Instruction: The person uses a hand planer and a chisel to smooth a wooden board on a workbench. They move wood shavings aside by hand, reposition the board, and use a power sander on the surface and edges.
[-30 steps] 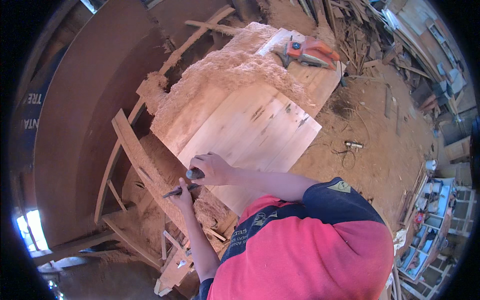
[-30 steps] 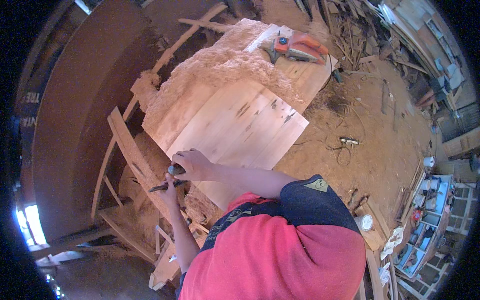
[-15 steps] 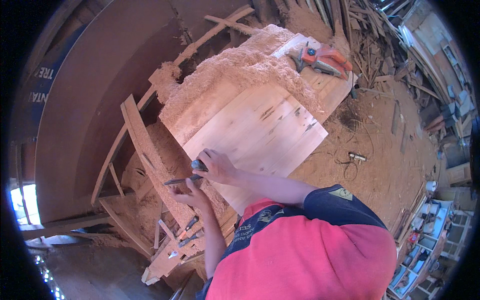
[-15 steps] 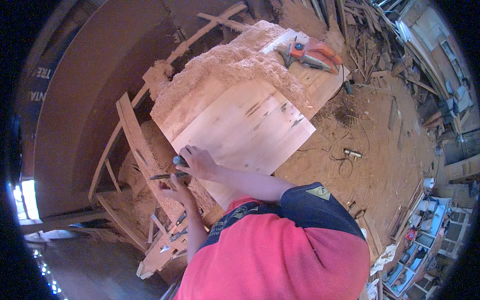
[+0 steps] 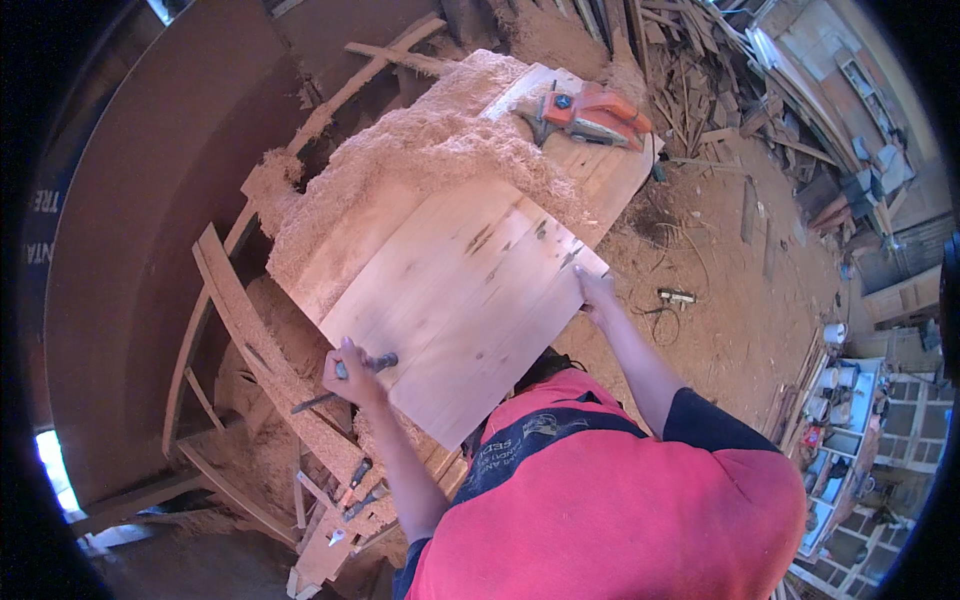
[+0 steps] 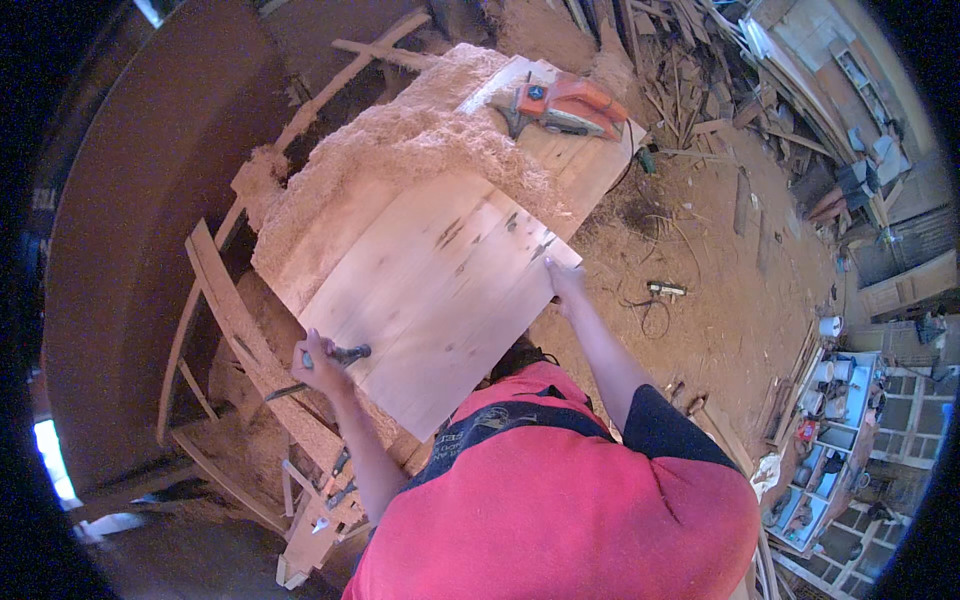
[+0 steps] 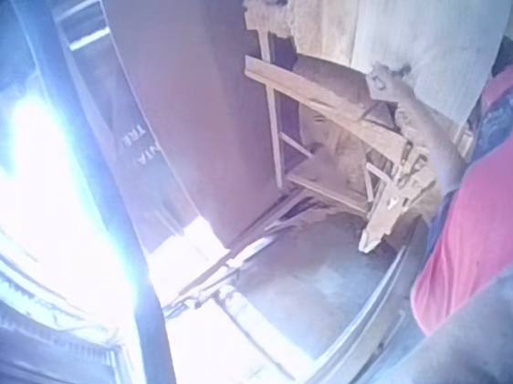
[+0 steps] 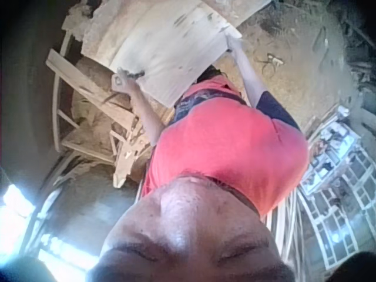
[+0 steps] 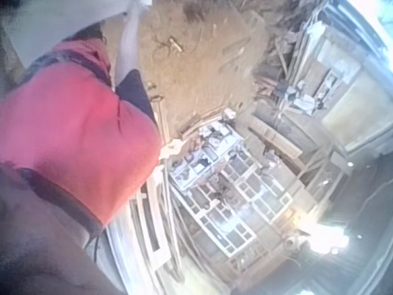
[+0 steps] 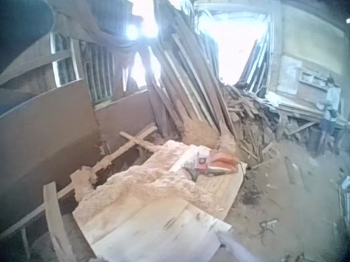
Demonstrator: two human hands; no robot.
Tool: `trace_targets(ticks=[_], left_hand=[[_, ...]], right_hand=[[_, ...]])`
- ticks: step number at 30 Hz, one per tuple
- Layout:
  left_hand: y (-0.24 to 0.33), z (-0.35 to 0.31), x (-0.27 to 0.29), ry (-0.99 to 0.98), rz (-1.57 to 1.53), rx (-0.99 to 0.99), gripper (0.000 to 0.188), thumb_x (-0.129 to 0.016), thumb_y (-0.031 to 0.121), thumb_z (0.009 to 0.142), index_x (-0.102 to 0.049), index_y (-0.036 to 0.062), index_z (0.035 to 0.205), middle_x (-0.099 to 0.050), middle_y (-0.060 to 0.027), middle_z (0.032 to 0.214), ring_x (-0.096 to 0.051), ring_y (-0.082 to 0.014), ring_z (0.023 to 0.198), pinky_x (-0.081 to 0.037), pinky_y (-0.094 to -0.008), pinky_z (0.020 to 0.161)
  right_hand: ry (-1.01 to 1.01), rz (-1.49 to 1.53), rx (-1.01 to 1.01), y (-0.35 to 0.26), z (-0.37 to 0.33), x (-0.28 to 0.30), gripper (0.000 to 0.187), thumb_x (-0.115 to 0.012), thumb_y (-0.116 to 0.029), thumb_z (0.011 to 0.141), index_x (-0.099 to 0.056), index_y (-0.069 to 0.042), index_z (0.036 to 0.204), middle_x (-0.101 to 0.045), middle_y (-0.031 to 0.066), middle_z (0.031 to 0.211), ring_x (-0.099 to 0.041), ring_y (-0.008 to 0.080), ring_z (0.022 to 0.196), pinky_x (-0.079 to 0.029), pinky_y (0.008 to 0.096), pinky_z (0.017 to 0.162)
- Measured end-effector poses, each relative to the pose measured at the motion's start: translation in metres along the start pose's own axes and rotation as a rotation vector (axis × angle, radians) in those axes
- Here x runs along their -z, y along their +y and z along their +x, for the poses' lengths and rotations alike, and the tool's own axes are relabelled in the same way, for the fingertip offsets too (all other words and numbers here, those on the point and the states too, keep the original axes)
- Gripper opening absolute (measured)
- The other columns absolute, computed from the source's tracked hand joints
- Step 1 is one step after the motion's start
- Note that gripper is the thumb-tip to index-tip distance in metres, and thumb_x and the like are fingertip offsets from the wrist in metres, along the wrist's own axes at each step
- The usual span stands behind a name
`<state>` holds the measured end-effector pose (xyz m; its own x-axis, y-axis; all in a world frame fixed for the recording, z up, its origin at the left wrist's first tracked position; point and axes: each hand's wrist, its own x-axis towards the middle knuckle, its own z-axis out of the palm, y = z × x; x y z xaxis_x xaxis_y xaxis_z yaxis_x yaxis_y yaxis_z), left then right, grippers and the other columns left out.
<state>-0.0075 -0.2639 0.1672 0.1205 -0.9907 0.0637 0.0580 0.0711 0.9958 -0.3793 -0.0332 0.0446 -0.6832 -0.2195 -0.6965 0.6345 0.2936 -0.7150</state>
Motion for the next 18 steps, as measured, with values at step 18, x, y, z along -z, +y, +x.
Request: trace_targets(ticks=[18], left_hand=[[-0.021, -0.014, 0.024, 0.192, -0.179, 0.057, 0.024, -0.072, 0.017, 0.092, -0.052, 0.0066, 0.081, -0.053, -0.0026, 0.069, -0.052, -0.0116, 0.064, -0.043, -0.0264, 0.059]], right_hand=[[0.010, -0.814, 0.916, -0.240, 0.101, 0.100, 0.054, -0.081, -0.028, 0.079, -0.061, -0.001, 0.121, -0.065, 0.0161, 0.094, -0.063, 0.0345, 0.091, -0.051, 0.0441, 0.084]])
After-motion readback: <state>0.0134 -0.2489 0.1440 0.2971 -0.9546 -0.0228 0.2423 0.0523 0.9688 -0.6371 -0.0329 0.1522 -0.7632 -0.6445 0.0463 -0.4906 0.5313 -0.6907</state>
